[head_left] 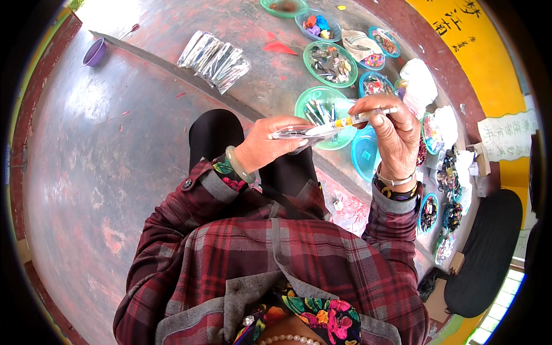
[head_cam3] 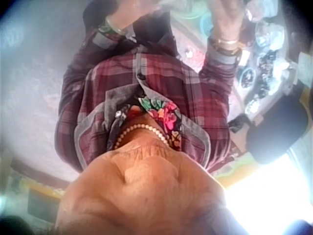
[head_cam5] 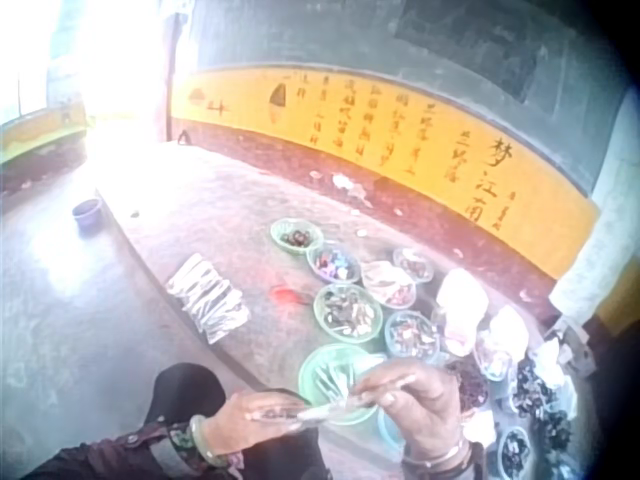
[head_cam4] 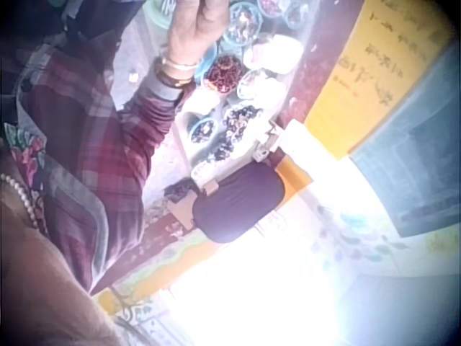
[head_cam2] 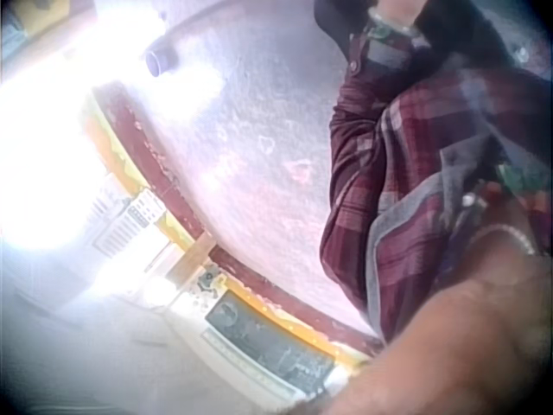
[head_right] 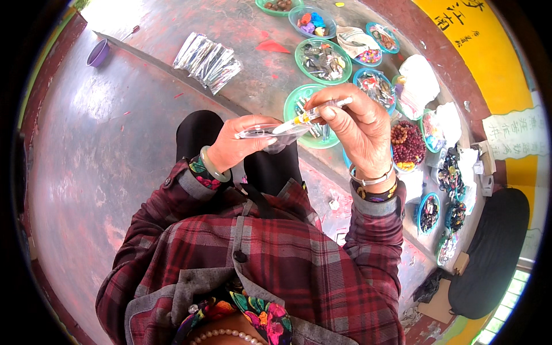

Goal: The person sits on the floor and packs markers into small clear plastic bags. They pick up markers from a green bowl, insert them into the bags, and place the filled bags on the floor. The person handles the markers and bags by hand throughout the process.

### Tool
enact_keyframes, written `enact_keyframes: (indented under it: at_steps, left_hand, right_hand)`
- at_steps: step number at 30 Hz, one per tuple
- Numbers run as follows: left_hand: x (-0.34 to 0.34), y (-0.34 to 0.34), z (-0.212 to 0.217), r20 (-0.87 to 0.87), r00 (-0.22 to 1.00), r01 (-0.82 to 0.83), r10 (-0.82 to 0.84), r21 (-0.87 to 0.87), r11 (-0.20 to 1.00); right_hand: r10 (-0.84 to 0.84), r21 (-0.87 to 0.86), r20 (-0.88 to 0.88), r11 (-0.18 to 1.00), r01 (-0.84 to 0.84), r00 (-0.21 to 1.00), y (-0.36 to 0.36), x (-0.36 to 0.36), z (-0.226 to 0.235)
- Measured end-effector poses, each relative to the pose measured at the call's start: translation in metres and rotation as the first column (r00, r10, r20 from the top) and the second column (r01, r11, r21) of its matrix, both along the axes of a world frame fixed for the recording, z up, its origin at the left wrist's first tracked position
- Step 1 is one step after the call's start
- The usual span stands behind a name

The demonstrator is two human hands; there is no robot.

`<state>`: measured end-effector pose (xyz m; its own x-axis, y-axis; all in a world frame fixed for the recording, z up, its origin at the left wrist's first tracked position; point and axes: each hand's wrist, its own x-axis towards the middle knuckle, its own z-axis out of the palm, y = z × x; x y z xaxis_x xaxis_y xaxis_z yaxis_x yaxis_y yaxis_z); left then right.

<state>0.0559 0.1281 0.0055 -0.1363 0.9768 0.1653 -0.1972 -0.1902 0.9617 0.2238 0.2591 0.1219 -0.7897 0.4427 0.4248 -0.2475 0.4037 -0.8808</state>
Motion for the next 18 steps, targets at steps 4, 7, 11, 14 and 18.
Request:
enact_keyframes:
  at_steps: [4,7,11,14,18]
  left_hand:
    - [0.0,-0.001,0.002,0.04,0.999,0.006,-0.005,-0.019,1.0]
    - [-0.002,-0.001,0.0,0.019,1.0,0.002,-0.003,0.012,1.0]
    - [-0.003,0.0,0.0,0.016,1.0,0.003,-0.003,0.016,1.0]
    - [-0.003,-0.001,0.0,0.018,1.0,-0.013,0.012,0.018,1.0]
    - [-0.004,-0.001,0.0,0.027,0.999,-0.025,0.025,0.002,1.0]
  right_hand:
    - [-0.061,0.017,0.039,0.998,0.061,0.997,-0.001,0.002,0.005]
    - [-0.103,0.039,0.042,0.994,0.102,0.994,0.001,0.005,0.01]
    - [-0.177,0.055,0.072,0.983,0.173,0.982,0.001,0.005,0.015]
    - [-0.222,0.057,0.099,0.974,0.217,0.97,-0.003,0.002,0.017]
    - [-0.26,0.178,0.13,0.955,0.235,0.957,-0.006,0.001,0.02]
